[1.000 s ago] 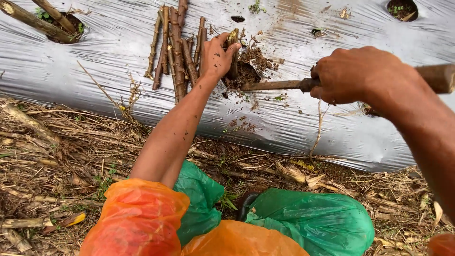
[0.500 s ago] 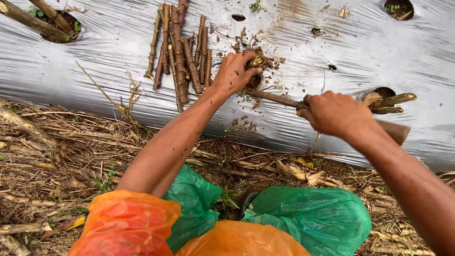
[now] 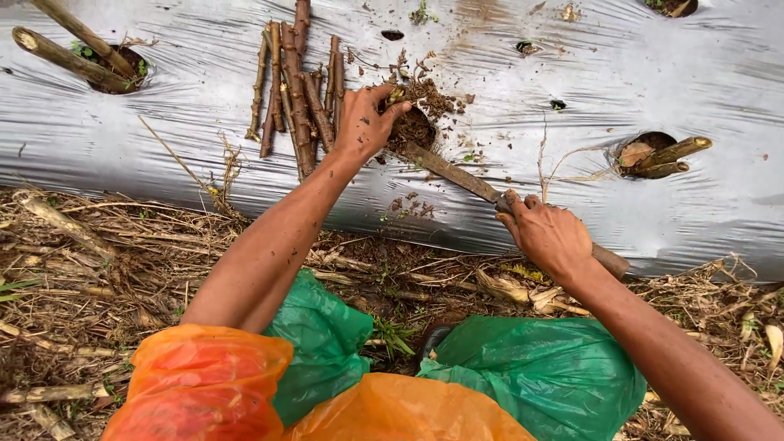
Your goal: The person clears a hole in a plastic mulch sheet, then uses a machete to widen the opening. They place a plant stem into the hole and pack soil around it with their hands.
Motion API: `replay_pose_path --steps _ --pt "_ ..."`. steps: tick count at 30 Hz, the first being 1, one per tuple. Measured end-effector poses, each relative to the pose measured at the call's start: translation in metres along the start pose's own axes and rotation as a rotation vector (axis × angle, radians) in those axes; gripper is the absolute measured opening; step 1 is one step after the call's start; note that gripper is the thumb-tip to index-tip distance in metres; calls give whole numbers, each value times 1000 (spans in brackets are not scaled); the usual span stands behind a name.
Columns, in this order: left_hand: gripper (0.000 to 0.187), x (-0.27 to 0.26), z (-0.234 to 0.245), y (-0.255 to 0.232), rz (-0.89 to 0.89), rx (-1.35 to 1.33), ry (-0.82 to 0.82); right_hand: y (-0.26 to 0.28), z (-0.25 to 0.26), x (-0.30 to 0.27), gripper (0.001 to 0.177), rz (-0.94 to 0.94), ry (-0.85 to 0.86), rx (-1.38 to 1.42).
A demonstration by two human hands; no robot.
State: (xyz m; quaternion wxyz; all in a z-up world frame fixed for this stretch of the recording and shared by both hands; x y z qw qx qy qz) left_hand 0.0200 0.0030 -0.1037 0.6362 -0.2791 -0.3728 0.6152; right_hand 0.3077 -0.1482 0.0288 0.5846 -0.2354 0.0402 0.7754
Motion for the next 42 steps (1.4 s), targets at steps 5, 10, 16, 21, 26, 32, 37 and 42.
replay_pose_path --steps 5,10,16,21,26,32,37,42 --pt "51 10 3 5 -35 -19 -45 -16 -36 10 55 9 -26 99" --pt "49 21 -13 13 16 -19 -80 -23 22 13 52 101 19 7" --pt "38 17 -22 -2 -92 -45 -52 -1 71 55 34 243 -77 -81" --pt "32 -3 -28 -36 -253 19 102 1 59 31 33 195 -22 -32" --pt "28 -4 -29 -30 -290 62 101 -3 21 11 48 103 -4 47" --pt "29 -9 -21 -32 -218 122 90 -9 0 9 53 73 -75 84" --pt "29 -11 -19 -44 -240 173 105 -27 -104 37 53 27 -91 96" --pt "25 -12 -7 -73 -257 115 73 -32 -128 43 53 6 -105 210"
Point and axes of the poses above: each hand's wrist, its own x-axis towards the middle knuckle, its own z-axis out of the back of the hand, y = z × x, the point moved 1 cm from there along x, towards the middle knuckle, and after that the axes turned 7 degrees about -y, right-handed, at the moved point
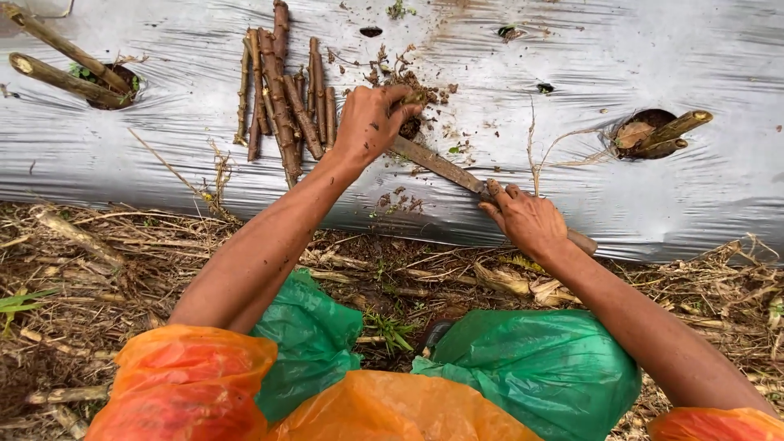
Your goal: The person clears a hole in a plastic mulch sheet, then uses a machete to widen the opening. They place a plant stem into the hole and pack soil around it with their hands.
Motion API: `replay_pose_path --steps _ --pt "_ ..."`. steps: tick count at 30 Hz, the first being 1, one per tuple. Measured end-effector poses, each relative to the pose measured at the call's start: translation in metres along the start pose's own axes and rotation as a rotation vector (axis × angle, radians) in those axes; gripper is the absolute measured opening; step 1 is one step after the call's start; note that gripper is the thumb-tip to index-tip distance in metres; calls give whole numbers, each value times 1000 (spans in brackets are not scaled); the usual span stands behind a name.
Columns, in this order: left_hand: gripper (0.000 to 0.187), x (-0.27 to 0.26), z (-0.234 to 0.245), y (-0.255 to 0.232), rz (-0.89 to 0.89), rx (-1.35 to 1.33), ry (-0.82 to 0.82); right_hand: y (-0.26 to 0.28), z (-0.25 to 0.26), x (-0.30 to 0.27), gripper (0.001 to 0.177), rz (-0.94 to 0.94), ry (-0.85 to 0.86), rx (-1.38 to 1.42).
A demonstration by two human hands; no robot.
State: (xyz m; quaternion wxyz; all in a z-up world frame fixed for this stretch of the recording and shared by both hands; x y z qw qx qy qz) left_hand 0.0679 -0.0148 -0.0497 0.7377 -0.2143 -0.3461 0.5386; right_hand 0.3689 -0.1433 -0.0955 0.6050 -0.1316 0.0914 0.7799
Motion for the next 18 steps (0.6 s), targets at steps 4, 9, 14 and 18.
replay_pose_path --steps 4,9,14,18 --pt "27 19 0 39 118 -155 -209 -1 17 -1 65 68 -37 -23" --pt "75 16 9 76 333 -107 -400 -18 33 -20 60 -129 8 32" --pt "80 16 -13 95 500 -53 -220 -23 59 -37 51 -297 -46 297" --pt "88 8 -17 78 510 -111 -162 14 104 -37 36 -431 -81 851"
Point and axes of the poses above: each hand's wrist, its own x-axis towards the middle knuckle, its own z-axis out of the back of the hand, y = z × x, the point moved 1 cm from there along x, towards the middle knuckle, and after that the axes turned 7 degrees about -y, right-handed, at the moved point
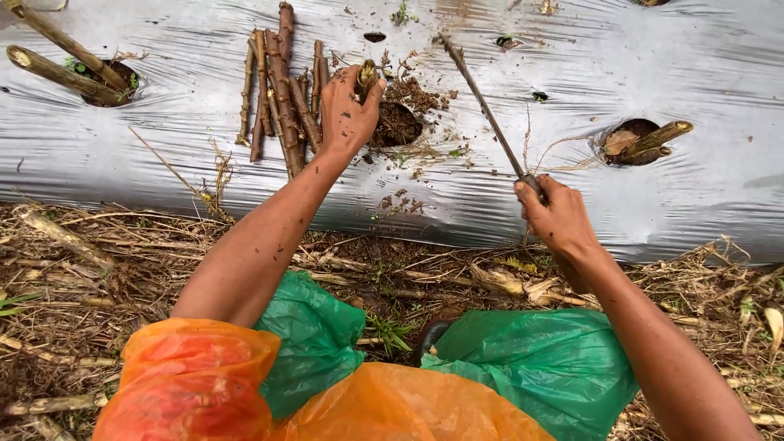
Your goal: The person clears a hole in a plastic mulch sheet, then uses a machete to widen the opening. They place a plant stem into the hole and pack soil around it with their hands.
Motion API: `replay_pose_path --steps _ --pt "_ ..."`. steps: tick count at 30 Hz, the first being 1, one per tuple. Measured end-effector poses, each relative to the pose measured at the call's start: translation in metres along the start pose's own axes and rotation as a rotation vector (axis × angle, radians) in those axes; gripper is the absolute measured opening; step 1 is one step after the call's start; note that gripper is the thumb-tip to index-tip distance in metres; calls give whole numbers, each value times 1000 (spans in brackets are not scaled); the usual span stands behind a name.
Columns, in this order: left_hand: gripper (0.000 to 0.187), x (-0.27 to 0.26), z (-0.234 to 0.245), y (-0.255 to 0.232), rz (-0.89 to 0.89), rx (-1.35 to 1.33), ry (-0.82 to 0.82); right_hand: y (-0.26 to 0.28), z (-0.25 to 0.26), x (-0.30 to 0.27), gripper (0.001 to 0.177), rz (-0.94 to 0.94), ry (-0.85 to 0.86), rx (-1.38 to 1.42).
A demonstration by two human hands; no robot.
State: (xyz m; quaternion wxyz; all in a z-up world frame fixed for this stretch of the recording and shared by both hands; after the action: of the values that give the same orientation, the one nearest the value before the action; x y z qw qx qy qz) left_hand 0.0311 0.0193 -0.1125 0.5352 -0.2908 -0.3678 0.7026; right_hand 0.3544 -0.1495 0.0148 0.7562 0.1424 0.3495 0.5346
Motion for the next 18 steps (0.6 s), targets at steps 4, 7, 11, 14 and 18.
replay_pose_path --steps 4,7,11,14,18 --pt "90 -5 -9 3 -30 86 16 56 -24 -26 23 -261 132 382" --pt "85 -6 -11 7 -103 117 14 57 -64 -34 19 -258 201 648" --pt "77 -11 4 -7 -197 98 -66 59 -100 -44 11 -327 244 680" --pt "79 -9 20 -27 -194 87 -92 63 -112 -44 10 -366 252 659" --pt "88 -7 31 -37 -160 106 -93 62 -116 -43 9 -304 278 600"
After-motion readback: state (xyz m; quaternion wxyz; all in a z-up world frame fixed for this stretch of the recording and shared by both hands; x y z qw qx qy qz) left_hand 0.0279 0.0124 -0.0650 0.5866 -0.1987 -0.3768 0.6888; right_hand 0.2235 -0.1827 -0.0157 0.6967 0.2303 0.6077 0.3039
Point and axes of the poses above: each hand's wrist, its own x-axis towards the middle knuckle, its own z-axis out of the back of the hand, y = z × x, the point moved 1 cm from there along x, towards the middle knuckle, and after that the axes turned 7 degrees about -y, right-handed, at the moved point
